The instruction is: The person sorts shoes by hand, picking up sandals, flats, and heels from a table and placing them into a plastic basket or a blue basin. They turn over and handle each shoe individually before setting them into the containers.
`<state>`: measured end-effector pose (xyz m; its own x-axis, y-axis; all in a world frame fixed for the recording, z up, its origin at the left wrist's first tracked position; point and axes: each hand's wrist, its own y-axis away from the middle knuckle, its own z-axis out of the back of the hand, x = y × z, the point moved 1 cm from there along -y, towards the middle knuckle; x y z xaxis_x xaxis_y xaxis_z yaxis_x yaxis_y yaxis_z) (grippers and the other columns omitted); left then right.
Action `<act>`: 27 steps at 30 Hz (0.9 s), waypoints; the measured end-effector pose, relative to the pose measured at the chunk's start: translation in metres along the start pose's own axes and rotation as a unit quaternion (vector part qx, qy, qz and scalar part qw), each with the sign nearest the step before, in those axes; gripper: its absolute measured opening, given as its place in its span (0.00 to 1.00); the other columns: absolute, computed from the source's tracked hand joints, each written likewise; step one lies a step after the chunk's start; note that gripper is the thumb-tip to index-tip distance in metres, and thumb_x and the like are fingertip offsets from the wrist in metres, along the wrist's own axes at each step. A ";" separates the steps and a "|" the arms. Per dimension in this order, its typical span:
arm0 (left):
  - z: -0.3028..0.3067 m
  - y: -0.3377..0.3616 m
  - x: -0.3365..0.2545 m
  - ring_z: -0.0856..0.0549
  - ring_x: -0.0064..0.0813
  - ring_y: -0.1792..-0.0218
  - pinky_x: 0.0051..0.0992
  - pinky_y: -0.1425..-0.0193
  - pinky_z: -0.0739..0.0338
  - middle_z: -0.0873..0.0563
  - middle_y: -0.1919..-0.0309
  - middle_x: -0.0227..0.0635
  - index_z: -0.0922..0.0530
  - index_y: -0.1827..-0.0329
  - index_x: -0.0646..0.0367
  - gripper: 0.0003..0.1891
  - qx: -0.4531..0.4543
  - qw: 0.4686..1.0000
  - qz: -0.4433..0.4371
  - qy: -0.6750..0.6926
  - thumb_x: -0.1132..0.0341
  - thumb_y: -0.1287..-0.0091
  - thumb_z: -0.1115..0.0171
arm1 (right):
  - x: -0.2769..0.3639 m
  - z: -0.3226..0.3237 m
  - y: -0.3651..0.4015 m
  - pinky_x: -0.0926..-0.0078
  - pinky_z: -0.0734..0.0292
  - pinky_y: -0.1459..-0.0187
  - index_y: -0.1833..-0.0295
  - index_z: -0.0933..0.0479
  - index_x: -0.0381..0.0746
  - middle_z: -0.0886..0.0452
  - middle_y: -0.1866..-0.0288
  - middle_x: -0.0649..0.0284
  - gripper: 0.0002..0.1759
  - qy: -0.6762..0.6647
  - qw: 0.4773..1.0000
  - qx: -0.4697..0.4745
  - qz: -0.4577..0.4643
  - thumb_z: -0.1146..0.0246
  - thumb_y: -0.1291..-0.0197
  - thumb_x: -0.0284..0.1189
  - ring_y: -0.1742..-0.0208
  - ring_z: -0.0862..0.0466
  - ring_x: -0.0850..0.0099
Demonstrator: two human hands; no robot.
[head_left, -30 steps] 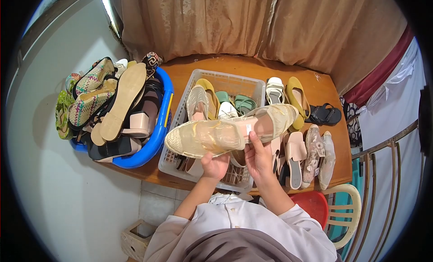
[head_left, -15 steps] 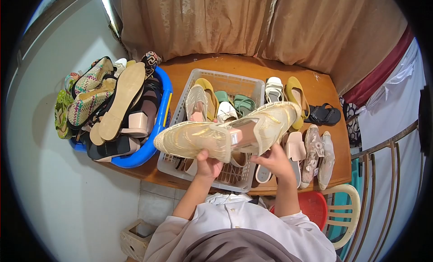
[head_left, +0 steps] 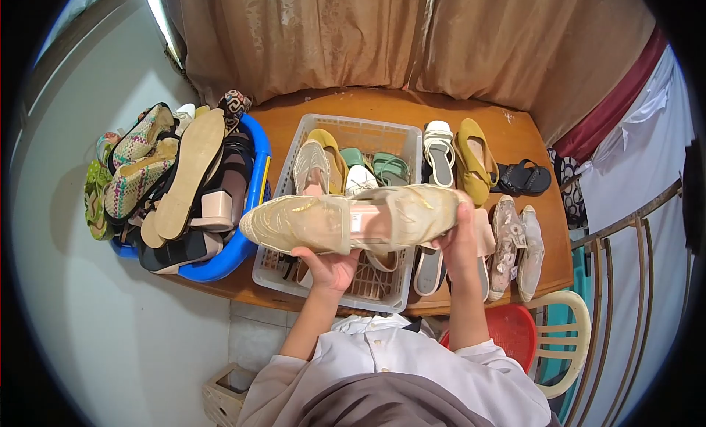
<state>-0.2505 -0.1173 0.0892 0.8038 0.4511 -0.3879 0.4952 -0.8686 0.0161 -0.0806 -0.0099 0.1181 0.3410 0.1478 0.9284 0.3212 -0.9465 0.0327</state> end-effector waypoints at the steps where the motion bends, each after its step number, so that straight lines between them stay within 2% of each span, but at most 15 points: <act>1: -0.001 -0.001 0.003 0.32 0.34 0.36 0.40 0.33 0.32 0.35 0.35 0.33 0.49 0.30 0.52 0.60 0.004 1.000 -0.012 -0.017 0.30 0.65 0.35 | -0.006 -0.008 0.004 0.86 0.30 0.79 0.41 0.39 0.44 0.24 0.56 0.66 0.27 0.004 1.000 0.004 -0.009 0.55 0.34 0.52 0.66 0.22 0.80; 3: -0.002 -0.003 0.010 0.32 0.32 0.37 0.38 0.33 0.32 0.36 0.35 0.32 0.49 0.30 0.52 0.62 0.011 0.998 -0.034 -0.051 0.28 0.70 0.39 | -0.019 -0.022 0.014 0.86 0.29 0.80 0.39 0.42 0.44 0.26 0.53 0.64 0.26 -0.011 1.000 0.013 -0.008 0.56 0.32 0.50 0.65 0.22 0.79; 6: 0.005 0.002 0.001 0.32 0.30 0.37 0.35 0.34 0.32 0.36 0.35 0.31 0.49 0.30 0.53 0.62 0.019 0.997 0.004 -0.068 0.28 0.69 0.38 | -0.014 -0.032 0.020 0.85 0.30 0.81 0.39 0.42 0.43 0.26 0.52 0.64 0.25 -0.027 0.999 0.031 -0.013 0.57 0.32 0.49 0.66 0.22 0.79; 7: 0.006 0.002 -0.002 0.35 0.29 0.35 0.36 0.35 0.33 0.38 0.33 0.28 0.50 0.29 0.51 0.63 0.030 0.997 0.020 -0.067 0.29 0.70 0.36 | -0.014 -0.033 0.021 0.85 0.30 0.82 0.39 0.42 0.44 0.26 0.52 0.63 0.25 -0.023 0.999 0.038 -0.016 0.57 0.32 0.49 0.67 0.22 0.79; 10: -0.002 0.000 -0.007 0.39 0.29 0.32 0.37 0.33 0.36 0.42 0.31 0.27 0.53 0.28 0.49 0.65 0.088 0.985 -0.040 -0.146 0.26 0.70 0.38 | -0.011 -0.029 0.015 0.85 0.33 0.83 0.40 0.40 0.42 0.25 0.55 0.63 0.24 -0.034 0.999 0.037 -0.015 0.56 0.31 0.48 0.71 0.24 0.80; 13: -0.011 -0.004 -0.023 0.44 0.33 0.30 0.43 0.30 0.42 0.48 0.28 0.27 0.54 0.27 0.47 0.64 0.155 0.984 -0.018 -0.089 0.19 0.66 0.47 | -0.012 -0.020 0.011 0.82 0.31 0.81 0.42 0.39 0.41 0.24 0.63 0.61 0.23 -0.078 0.995 -0.008 -0.059 0.57 0.31 0.47 0.77 0.25 0.76; 16: -0.005 -0.003 -0.048 0.42 0.44 0.31 0.54 0.32 0.45 0.46 0.29 0.37 0.49 0.28 0.51 0.60 0.073 0.992 0.075 0.065 0.16 0.59 0.59 | -0.022 -0.003 0.004 0.82 0.32 0.83 0.44 0.37 0.39 0.24 0.63 0.62 0.23 -0.100 0.992 -0.016 -0.071 0.56 0.31 0.47 0.76 0.25 0.77; 19: 0.018 -0.008 -0.064 0.40 0.48 0.32 0.59 0.36 0.40 0.44 0.30 0.42 0.48 0.28 0.53 0.56 0.072 0.987 0.144 0.020 0.20 0.53 0.59 | -0.017 -0.001 0.002 0.84 0.34 0.84 0.45 0.35 0.38 0.23 0.64 0.63 0.23 -0.063 0.997 -0.033 -0.042 0.57 0.31 0.46 0.77 0.25 0.79; 22: 0.019 -0.012 -0.066 0.39 0.51 0.33 0.60 0.39 0.36 0.43 0.30 0.44 0.48 0.28 0.55 0.53 0.056 0.981 0.184 0.035 0.23 0.48 0.60 | -0.014 0.003 0.002 0.85 0.35 0.85 0.46 0.34 0.38 0.22 0.63 0.63 0.23 -0.026 0.999 -0.023 -0.017 0.57 0.31 0.46 0.77 0.25 0.80; 25: 0.017 -0.015 -0.059 0.40 0.52 0.32 0.62 0.39 0.38 0.44 0.30 0.44 0.49 0.28 0.57 0.52 0.056 0.964 0.200 0.165 0.25 0.47 0.60 | -0.013 0.003 0.001 0.85 0.36 0.85 0.45 0.36 0.40 0.23 0.63 0.63 0.22 -0.001 1.000 -0.025 -0.003 0.56 0.31 0.46 0.77 0.25 0.80; 27: 0.013 -0.015 -0.050 0.38 0.52 0.33 0.59 0.39 0.35 0.43 0.30 0.44 0.49 0.28 0.53 0.51 0.058 0.973 0.171 0.146 0.25 0.47 0.61 | -0.014 -0.002 0.004 0.86 0.36 0.85 0.44 0.38 0.41 0.24 0.63 0.64 0.21 0.028 0.998 -0.047 0.009 0.56 0.31 0.45 0.78 0.26 0.81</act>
<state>-0.3022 -0.1292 0.0959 0.9826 0.1562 -0.1004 0.1557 -0.9877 -0.0131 -0.0856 -0.0159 0.1062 0.2949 0.1159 0.9485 0.2291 -0.9722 0.0476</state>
